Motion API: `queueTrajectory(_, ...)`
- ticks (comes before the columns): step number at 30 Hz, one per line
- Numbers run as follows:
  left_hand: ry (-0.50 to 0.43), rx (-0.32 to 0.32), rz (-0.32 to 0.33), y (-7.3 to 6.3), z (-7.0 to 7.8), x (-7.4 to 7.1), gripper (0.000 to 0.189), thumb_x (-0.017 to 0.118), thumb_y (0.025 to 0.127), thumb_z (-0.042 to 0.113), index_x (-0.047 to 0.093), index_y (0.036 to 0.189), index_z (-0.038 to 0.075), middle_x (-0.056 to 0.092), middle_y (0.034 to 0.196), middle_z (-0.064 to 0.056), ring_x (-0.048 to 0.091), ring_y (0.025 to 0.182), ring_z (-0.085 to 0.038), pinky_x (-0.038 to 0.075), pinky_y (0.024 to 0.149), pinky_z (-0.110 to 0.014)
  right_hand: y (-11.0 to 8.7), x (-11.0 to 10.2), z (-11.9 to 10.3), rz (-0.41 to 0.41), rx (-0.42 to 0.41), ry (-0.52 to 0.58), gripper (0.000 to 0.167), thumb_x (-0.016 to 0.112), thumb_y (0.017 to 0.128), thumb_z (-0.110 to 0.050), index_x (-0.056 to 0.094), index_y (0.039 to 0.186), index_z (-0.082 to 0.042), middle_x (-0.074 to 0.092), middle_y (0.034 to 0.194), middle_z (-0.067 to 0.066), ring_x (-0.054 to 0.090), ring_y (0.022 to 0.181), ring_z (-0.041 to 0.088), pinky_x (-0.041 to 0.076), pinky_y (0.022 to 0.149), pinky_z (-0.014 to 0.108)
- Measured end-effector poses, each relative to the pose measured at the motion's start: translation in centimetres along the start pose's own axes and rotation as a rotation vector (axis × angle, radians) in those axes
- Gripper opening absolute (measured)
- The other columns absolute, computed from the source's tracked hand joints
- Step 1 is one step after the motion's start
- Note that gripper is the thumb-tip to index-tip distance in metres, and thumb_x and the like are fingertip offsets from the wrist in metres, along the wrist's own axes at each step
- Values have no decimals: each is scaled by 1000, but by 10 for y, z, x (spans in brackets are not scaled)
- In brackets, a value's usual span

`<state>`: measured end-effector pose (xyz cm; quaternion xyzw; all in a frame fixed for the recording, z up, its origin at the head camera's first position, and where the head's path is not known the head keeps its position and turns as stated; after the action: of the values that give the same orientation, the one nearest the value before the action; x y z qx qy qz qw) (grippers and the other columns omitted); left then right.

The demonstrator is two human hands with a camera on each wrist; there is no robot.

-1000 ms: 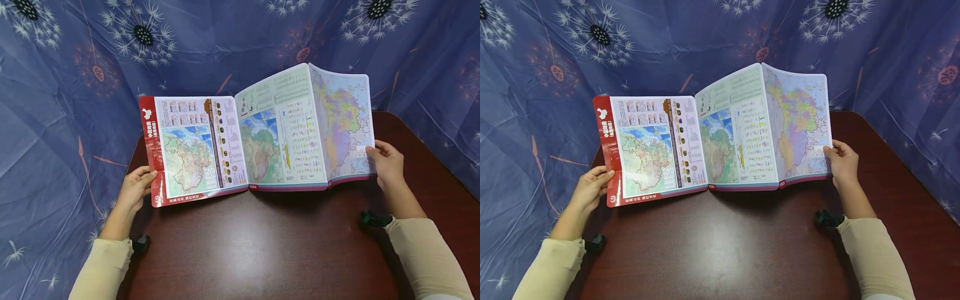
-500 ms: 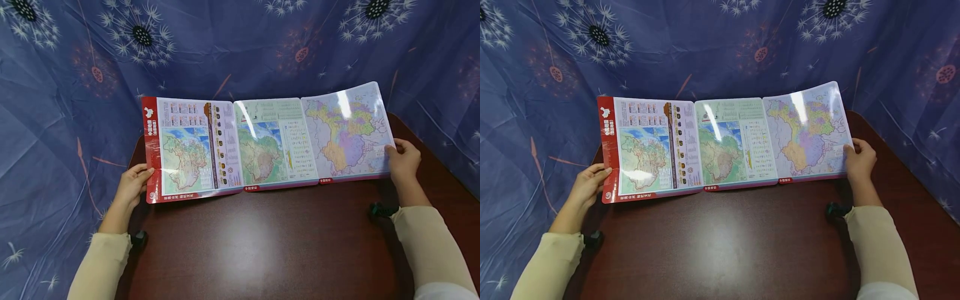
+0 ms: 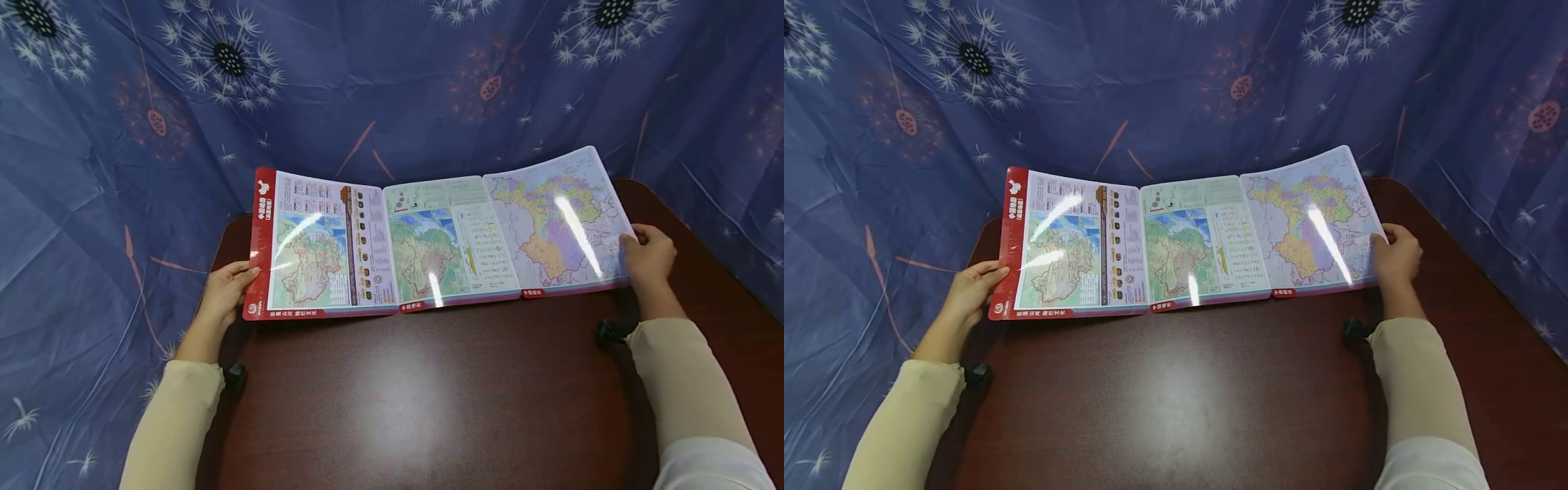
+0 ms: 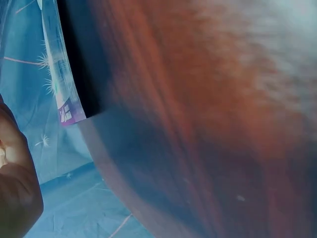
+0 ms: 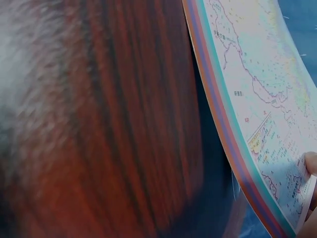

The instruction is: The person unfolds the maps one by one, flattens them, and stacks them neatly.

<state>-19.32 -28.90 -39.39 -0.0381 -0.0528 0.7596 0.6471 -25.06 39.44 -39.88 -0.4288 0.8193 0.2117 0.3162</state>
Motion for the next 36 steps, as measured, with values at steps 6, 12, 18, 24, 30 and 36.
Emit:
queueTrajectory(6, 171, -34, 67, 11, -3, 5, 37, 54, 90, 9, 46, 120, -11, 61, 68, 10, 59, 57, -4, 51, 49, -23, 2, 5, -6, -27, -10, -72, 43, 44, 91, -24, 48, 128, -2, 53, 111, 20, 47, 92, 30, 36, 69, 43)
queueTrajectory(12, 295, -61, 146, 20, -9, 6, 39, 53, 91, 13, 48, 124, -7, 62, 94, -12, 57, 60, -3, 51, 54, -22, 4, 10, -6, -45, -6, -107, 43, 43, 92, -24, 48, 127, 1, 52, 114, 24, 44, 103, 39, 34, 80, 54)
queueTrajectory(18, 443, -80, 187, 24, -14, 9, 36, 51, 92, 17, 52, 123, -3, 57, 109, -24, 56, 63, -7, 49, 52, -20, 4, 12, -2, -118, -11, -179, 45, 41, 93, -25, 43, 129, 3, 44, 124, 28, 37, 112, 47, 30, 87, 58)
queueTrajectory(24, 663, -35, 195, 22, -14, 14, 34, 51, 92, 16, 54, 120, -4, 61, 103, -23, 58, 72, -21, 44, 47, -17, 5, 14, 3, -222, -50, -253, 48, 34, 92, -21, 36, 133, 4, 35, 129, 32, 33, 114, 50, 29, 88, 60)
queueTrajectory(30, 844, -56, 137, 20, -14, 18, 37, 45, 94, 16, 50, 122, -8, 58, 106, -26, 56, 83, -30, 51, 67, -37, 4, 20, 8, -290, -134, -294, 52, 37, 90, -19, 30, 135, 5, 31, 131, 34, 28, 112, 55, 23, 89, 62)
queueTrajectory(36, 994, -128, 36, 19, -13, 24, 44, 46, 92, 19, 42, 124, -11, 47, 113, -31, 46, 99, -40, 43, 83, -48, 1, 25, 7, -324, -192, -308, 53, 42, 89, -24, 31, 132, 6, 31, 125, 38, 27, 106, 59, 23, 82, 65)
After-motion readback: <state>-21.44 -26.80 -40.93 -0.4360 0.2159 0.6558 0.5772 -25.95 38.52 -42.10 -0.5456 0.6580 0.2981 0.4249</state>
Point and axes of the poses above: each hand's wrist, its own y-axis towards the middle knuckle, its own x-axis out of the palm, z = x × y, the point moved 2 cm from there along y, towards the middle knuckle
